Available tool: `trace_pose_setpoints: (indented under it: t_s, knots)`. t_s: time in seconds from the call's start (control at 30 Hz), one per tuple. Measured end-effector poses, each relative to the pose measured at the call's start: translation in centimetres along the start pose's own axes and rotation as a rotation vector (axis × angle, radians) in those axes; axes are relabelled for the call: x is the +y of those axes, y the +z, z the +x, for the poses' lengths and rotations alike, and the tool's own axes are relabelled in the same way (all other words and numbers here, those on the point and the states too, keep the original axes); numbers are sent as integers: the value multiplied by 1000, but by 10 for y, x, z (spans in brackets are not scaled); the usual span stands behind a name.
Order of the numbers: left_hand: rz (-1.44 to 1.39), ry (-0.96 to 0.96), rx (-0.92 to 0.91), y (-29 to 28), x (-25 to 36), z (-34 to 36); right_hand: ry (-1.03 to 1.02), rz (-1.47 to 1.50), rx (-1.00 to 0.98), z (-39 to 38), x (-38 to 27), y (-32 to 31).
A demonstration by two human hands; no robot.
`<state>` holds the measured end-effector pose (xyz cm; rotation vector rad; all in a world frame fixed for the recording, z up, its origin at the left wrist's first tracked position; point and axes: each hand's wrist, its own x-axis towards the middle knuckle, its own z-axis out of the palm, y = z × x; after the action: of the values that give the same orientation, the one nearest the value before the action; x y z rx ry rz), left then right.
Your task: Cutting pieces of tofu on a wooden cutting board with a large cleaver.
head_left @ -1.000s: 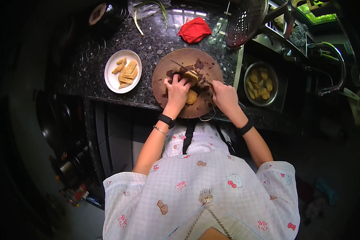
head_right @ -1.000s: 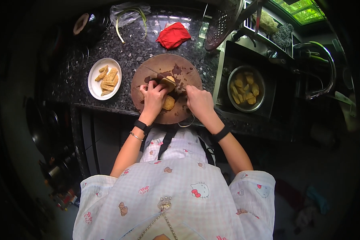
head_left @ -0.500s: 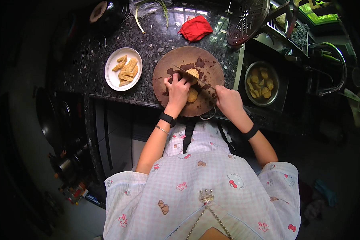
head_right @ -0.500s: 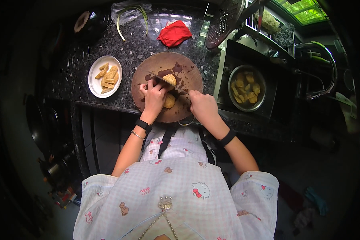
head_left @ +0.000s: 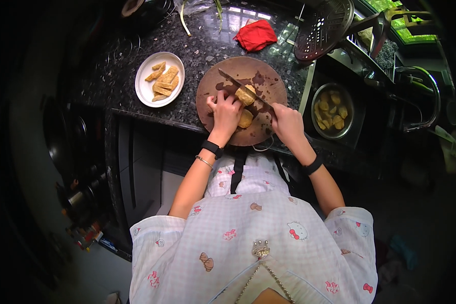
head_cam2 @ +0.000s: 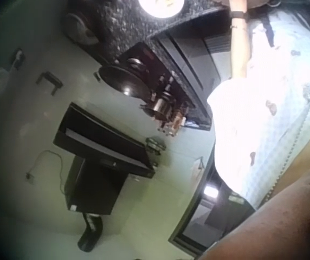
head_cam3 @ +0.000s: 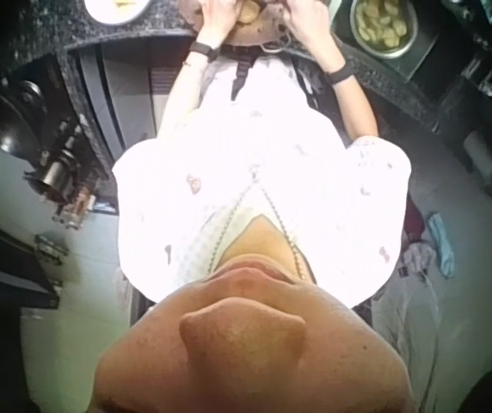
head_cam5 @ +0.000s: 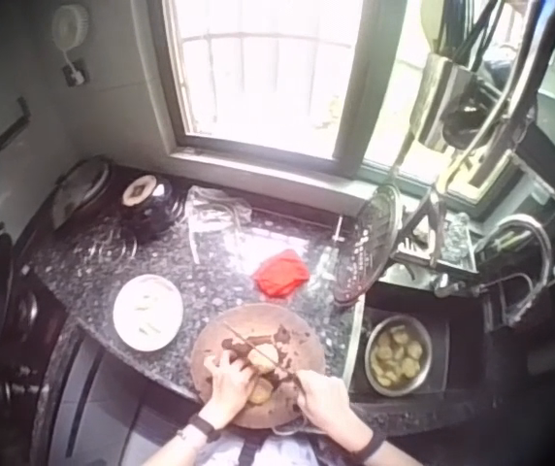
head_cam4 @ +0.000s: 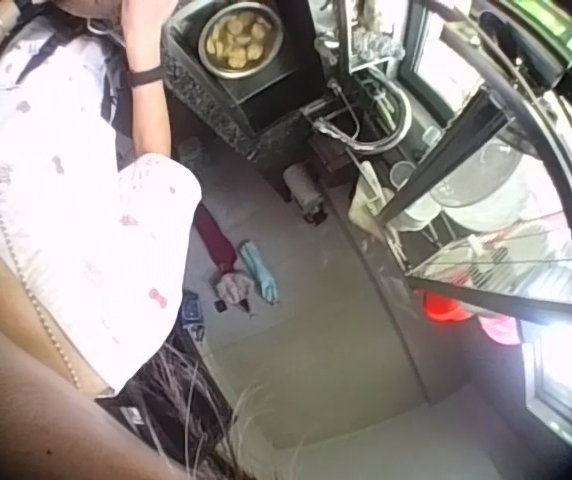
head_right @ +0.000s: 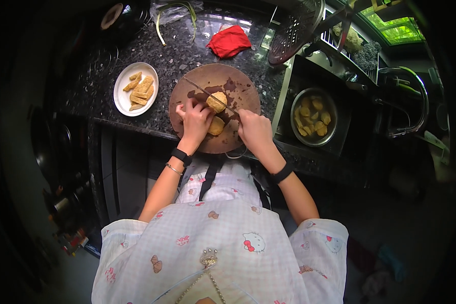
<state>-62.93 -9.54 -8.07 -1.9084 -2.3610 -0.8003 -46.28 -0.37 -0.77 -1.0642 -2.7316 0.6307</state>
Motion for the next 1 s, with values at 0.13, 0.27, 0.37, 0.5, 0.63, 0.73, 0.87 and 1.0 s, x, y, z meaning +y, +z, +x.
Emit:
trace_pose_setpoints:
  t_s: [0.13, 0.27, 0.37, 0.5, 0.63, 0.73, 0.87, 1.0]
  knots:
    - [-16, -92, 20, -1, -1, -3, 43, 16, -37, -5, -6, -3]
    - [53, -55, 9, 1, 1, -4, 49, 4, -61, -10, -2, 11]
    - [63, -84, -14, 1, 0, -4, 28, -74, -103, -16, -2, 1]
    - [33, -90, 7, 1, -2, -5, 73, -115, -203, -20, 3, -3]
    - [50, -104, -26, 3, 1, -3, 11, -77, -66, 1, -2, 31]
    - [59, -98, -14, 1, 1, -1, -23, -43, -34, 20, -10, 32]
    - [1, -86, -49, -2, -4, 0, 117, 131, -76, 16, -5, 2]
    - [-284, -64, -127, -14, -5, 17, 427, 723, -360, 1, 55, -38]
